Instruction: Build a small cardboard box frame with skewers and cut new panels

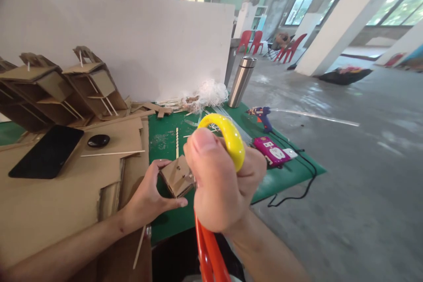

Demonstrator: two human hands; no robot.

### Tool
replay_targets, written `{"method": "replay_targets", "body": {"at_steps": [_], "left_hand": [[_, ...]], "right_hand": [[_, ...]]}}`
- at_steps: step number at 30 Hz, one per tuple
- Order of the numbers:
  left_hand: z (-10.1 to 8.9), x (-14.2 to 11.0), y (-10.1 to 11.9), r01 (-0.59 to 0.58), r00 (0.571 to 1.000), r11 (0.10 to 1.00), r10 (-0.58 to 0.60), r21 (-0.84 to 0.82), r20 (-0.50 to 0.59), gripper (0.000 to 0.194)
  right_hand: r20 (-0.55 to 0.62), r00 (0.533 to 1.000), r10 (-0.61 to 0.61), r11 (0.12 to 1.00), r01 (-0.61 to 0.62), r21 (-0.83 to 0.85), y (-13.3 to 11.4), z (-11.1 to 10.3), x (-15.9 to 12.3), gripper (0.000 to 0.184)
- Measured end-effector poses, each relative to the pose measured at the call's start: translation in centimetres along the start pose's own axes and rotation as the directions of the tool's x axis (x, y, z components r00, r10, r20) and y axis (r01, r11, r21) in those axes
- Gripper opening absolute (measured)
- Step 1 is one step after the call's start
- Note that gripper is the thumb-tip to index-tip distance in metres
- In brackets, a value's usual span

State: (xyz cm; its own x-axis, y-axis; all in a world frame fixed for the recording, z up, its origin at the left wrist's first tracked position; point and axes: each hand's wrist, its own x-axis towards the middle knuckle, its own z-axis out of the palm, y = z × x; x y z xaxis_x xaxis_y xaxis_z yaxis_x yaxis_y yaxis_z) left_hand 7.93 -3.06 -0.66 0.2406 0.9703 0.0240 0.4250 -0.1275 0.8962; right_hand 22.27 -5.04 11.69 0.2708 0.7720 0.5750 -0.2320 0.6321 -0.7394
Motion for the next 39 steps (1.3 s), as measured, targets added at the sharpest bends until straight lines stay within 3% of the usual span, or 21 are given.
{"method": "replay_targets", "body": {"at_steps": [2,5,7,10,13,14,15,17,19,20,22,24,26,28,31,35,39], "left_hand": [[0.1,-0.1,0.0,-0.016,0.999,0.997,0.019,0.075,-0.050,0.081],[-0.2,-0.1,0.0,-0.039,0.998,0.994,0.043,0.106,-0.036,0.078],[-0.6,0.0,0.0,-0.050,0.998,0.998,0.049,0.041,0.031,0.077],[-1.1,0.2,0.2,-0.017,0.972,0.981,0.061,-0.191,0.227,0.072],[-1.5,0.3,0.6,0.041,0.917,0.933,0.107,-0.357,0.384,0.066],[-1.5,0.4,0.7,0.046,0.913,0.926,0.113,-0.375,0.391,0.066],[-1.5,0.4,0.7,0.045,0.921,0.927,0.106,-0.373,0.375,0.068],[-1.2,0.4,0.6,0.043,0.951,0.948,0.058,-0.315,0.304,0.073],[-0.8,0.3,0.4,0.034,0.979,0.977,0.010,-0.212,0.202,0.077],[-0.7,0.3,0.2,0.023,0.988,0.987,0.002,-0.161,0.154,0.078],[-0.5,0.3,-0.1,-0.001,0.997,0.996,0.009,-0.091,0.079,0.080],[-0.5,0.4,-0.3,-0.016,0.999,0.998,0.018,-0.057,0.045,0.080],[-0.6,0.4,-0.3,-0.015,0.998,0.997,0.020,-0.069,0.063,0.079],[-0.8,0.3,-0.1,-0.015,0.990,0.989,0.036,-0.149,0.139,0.078],[-1.2,0.3,0.1,0.003,0.946,0.952,0.096,-0.305,0.309,0.076],[-1.8,0.5,0.2,0.064,0.867,0.920,0.141,-0.387,0.477,0.079],[-2.3,0.7,0.4,0.130,0.794,0.917,0.131,-0.377,0.594,0.079]], "right_hand": [[0.006,1.000,-0.019,0.999,0.020,-0.027,0.5,0.2,-0.3,0.055],[0.252,0.968,0.015,1.000,-0.020,0.020,0.5,-0.4,-0.1,0.058],[0.418,0.905,0.078,0.992,-0.113,0.060,0.0,-1.0,0.6,0.062],[0.606,0.784,0.131,0.968,-0.233,0.092,-1.0,-1.6,2.3,0.065],[0.766,0.637,0.084,0.945,-0.295,0.143,-1.1,-2.2,3.8,0.062],[0.772,0.631,0.075,0.942,-0.299,0.153,-0.9,-2.3,4.0,0.060],[0.745,0.663,0.072,0.944,-0.287,0.165,-0.7,-2.3,4.0,0.059],[0.604,0.793,0.076,0.958,-0.227,0.177,0.0,-2.0,3.4,0.056],[0.372,0.926,0.061,0.975,-0.136,0.178,0.5,-1.3,2.3,0.054],[0.249,0.968,0.037,0.982,-0.081,0.169,0.7,-0.9,1.6,0.053],[0.099,0.995,-0.002,0.994,-0.008,0.106,0.9,-0.3,0.6,0.053],[0.145,0.989,-0.007,0.998,-0.003,0.066,0.9,-0.3,0.2,0.055],[0.341,0.940,0.019,0.993,-0.058,0.106,1.0,-0.8,0.7,0.056],[0.543,0.839,0.008,0.969,-0.141,0.202,1.0,-1.5,1.8,0.055],[0.736,0.675,-0.057,0.898,-0.288,0.334,1.1,-2.6,3.8,0.051],[0.835,0.543,-0.094,0.805,-0.452,0.384,1.5,-3.3,5.2,0.049],[0.853,0.487,-0.185,0.714,-0.530,0.458,1.9,-3.2,5.4,0.047]]}}
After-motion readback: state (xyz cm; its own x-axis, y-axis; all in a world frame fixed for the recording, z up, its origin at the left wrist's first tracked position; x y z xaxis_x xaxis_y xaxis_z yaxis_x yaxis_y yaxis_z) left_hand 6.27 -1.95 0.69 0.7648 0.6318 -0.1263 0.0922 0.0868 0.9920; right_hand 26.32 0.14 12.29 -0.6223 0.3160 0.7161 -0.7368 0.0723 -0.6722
